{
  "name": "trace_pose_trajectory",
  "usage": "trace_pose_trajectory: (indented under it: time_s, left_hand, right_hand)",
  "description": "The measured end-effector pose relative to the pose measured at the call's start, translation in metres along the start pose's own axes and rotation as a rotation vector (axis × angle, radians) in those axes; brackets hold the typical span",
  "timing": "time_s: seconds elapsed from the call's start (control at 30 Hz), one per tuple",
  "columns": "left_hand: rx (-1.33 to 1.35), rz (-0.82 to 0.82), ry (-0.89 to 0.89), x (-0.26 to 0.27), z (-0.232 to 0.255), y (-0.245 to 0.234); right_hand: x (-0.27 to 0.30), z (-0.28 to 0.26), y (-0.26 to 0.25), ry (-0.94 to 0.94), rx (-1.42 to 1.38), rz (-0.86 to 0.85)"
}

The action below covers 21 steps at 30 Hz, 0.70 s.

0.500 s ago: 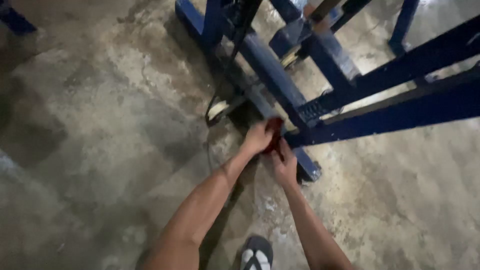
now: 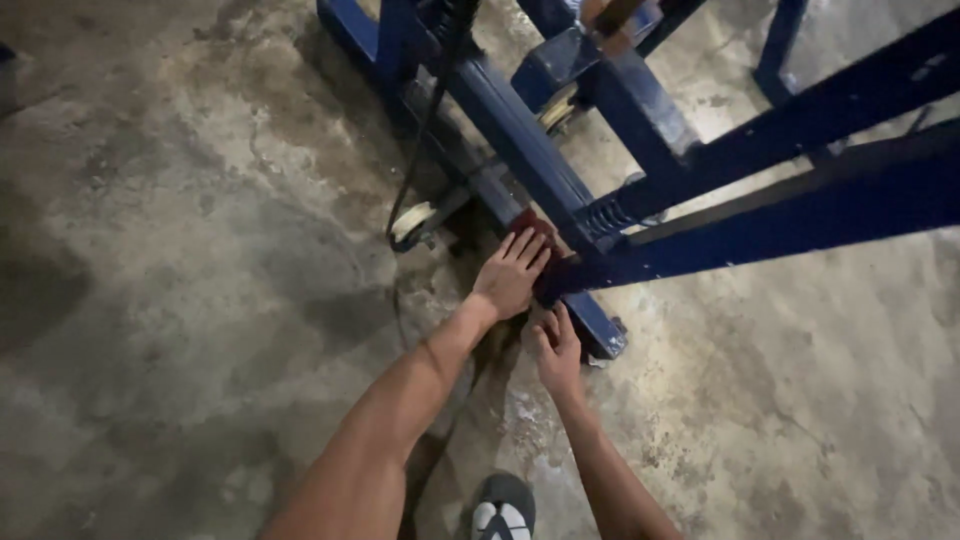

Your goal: Wiping down the pulley and cable system of a gym machine with a cloth.

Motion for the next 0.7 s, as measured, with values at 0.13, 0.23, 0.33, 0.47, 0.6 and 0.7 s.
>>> trace_pose_trajectory:
  time_s: [0.13, 0.23, 0.33, 0.47, 0.6, 0.7]
  left_hand:
    - [-0.047, 0.029, -0.021, -0.024, -0.049, 0.041]
    - [-0.059, 0.060, -0.135, -0.036, -0.080, 0.042]
    - [-0.174, 0.149, -0.265, -0.047, -0.089, 0.019]
    - [-0.091, -0.002, -0.345, -0.034, -0.047, -0.029]
    - [-0.020, 0.094, -0.032, -0.012, -0.005, 0.083]
    - [0.012, -0.065, -0.001, -0.011, -0.030, 0.029]
  right_hand:
    - [-0.006, -0.019, 0.010, -0.046, 0.100, -0.018]
    - [0.001, -0.021, 0.004, -0.076, -0.097, -0.080]
    - [0.011, -0.031, 0.003, -0.114, 0.063, -0.102]
    - [0.002, -0.015, 0.014, -0.155, 0.071, -0.115]
    - [-0.023, -0.053, 0.029, -0.224, 0.201, -0.098]
    - [-0.031, -0.055, 0.034, -0.194, 0.126, -0.179]
Point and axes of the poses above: each hand's wrist, its own x-axis away from the middle knuckle, its own y-axis out of the palm, z = x × y, the point moved 4 cm from there along -x, towards the middle knuckle, and after that the axes turned 5 degrees about -z, right-handed, at the moved point
